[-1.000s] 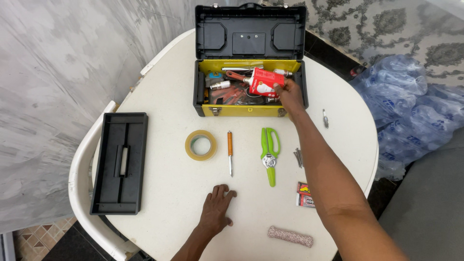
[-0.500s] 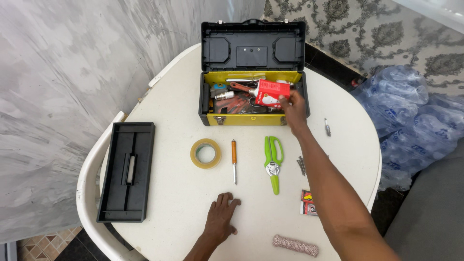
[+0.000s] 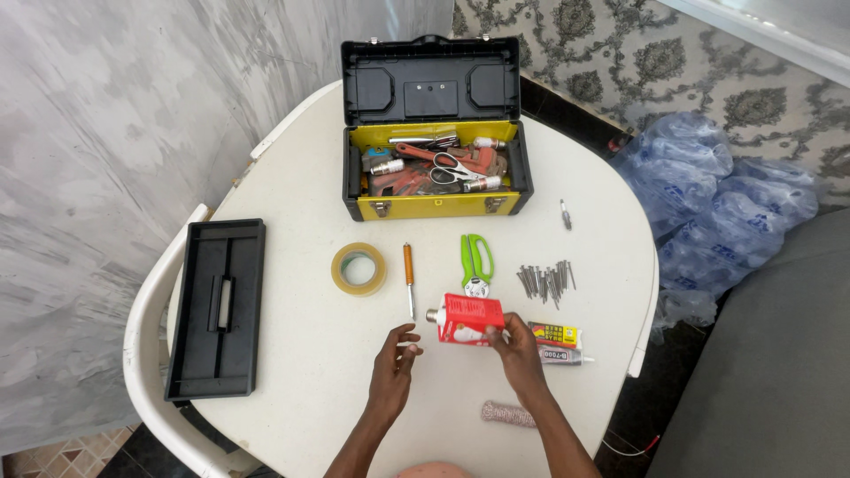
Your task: The person removes various tools and hardware from a yellow toolbox and arranges them on a white table. They handle a box of light bulbs, a pipe wrench, scissors, pliers, a level, and other items, placing them in an organized layout on the table surface.
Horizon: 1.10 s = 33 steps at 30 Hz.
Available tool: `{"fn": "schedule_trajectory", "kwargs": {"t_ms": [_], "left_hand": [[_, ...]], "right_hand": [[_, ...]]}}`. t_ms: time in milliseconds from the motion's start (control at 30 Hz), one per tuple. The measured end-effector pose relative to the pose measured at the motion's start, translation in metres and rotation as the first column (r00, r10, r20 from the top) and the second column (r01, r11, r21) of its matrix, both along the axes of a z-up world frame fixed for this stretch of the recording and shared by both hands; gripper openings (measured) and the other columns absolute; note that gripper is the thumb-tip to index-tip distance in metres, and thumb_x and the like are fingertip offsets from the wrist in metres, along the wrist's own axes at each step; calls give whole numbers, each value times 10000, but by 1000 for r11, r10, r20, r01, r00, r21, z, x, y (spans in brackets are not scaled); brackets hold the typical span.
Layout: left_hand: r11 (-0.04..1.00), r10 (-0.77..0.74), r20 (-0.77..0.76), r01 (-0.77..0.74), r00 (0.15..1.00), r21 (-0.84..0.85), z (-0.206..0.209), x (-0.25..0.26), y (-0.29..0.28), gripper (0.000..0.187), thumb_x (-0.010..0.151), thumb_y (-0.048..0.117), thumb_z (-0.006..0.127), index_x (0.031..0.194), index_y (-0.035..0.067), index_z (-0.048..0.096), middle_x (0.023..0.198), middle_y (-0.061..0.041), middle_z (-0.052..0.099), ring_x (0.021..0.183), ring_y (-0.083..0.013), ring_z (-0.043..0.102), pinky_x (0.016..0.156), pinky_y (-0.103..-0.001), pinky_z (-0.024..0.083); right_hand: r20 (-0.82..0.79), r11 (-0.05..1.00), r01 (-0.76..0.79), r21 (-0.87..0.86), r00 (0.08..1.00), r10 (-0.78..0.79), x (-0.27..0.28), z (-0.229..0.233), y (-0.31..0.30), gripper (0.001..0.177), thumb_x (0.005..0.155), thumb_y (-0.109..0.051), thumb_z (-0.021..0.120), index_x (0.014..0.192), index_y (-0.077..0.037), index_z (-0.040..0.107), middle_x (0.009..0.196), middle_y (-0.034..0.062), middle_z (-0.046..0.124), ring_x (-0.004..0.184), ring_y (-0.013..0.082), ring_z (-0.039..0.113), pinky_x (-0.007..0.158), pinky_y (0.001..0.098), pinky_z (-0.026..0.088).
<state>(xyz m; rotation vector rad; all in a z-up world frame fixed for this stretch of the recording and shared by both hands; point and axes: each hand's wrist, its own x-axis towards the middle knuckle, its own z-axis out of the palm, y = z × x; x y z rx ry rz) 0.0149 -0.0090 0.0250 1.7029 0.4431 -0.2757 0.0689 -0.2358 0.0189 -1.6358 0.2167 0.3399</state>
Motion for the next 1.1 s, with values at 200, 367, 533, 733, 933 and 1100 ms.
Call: {"fn": "schedule_trajectory", "kwargs": {"t_ms": [200, 367, 533, 733, 933, 1100], "left_hand": [[999, -34, 183, 36, 983, -5, 48, -13, 0, 393, 981, 223, 598, 1357, 110, 599, 1222, -42, 653, 951, -151, 656, 756, -317, 546], [1000, -15, 244, 18, 970, -9, 62, -30, 1, 385, 934, 154, 668, 1310, 86, 621, 1148, -63, 659, 910, -133, 634, 748, -306, 559], [998, 56, 137, -56, 989, -2, 62, -60, 2, 294, 929, 144, 692, 1209, 58, 703, 862, -69, 713, 774, -131, 632, 678, -308, 519], [993, 118, 116, -114, 986, -41, 60, -93, 1, 258, 933, 195, 714, 1141, 45, 729, 836, -55, 730, 758, -122, 648, 651, -313, 506], [997, 47, 241, -32, 969, -63, 48, -116, -1, 207, 929, 179, 735, 1060, 20, 752, 945, -50, 718, 842, -105, 669, 708, -296, 561], [989, 32, 100, -16, 995, -150, 39, -129, -6, 184, 935, 103, 682, 1086, 17, 742, 858, -73, 731, 743, -93, 612, 611, -283, 489]], "right_hand": [[-5, 998, -49, 49, 999, 49, -51, 16, 0, 188, 988, -263, 637, 987, -76, 624, 950, -2, 678, 856, 85, 532, 801, 267, 460], [41, 993, -105, 46, 994, 103, -60, 34, -2, 193, 974, -275, 645, 1006, -86, 625, 942, -22, 645, 863, 80, 531, 776, 267, 465], [61, 983, -155, 101, 987, 150, -86, 49, 6, 223, 991, -279, 658, 1050, -67, 627, 952, -16, 615, 892, 95, 517, 786, 273, 464], [122, 985, -71, 157, 991, 52, -122, 50, 10, 305, 957, -254, 659, 1130, -3, 657, 1288, -50, 512, 1167, 110, 572, 935, 314, 489], [-3, 985, -33, 170, 999, 34, -157, 46, 11, 494, 985, -276, 673, 1359, -34, 459, 1318, 195, 582, 1194, 175, 545, 1039, 362, 452], [-138, 969, -25, 247, 989, 61, -167, 52, 22, 742, 931, -375, 604, 1553, -231, 227, 1444, 94, 477, 1250, 184, 494, 1069, 388, 407]]}}
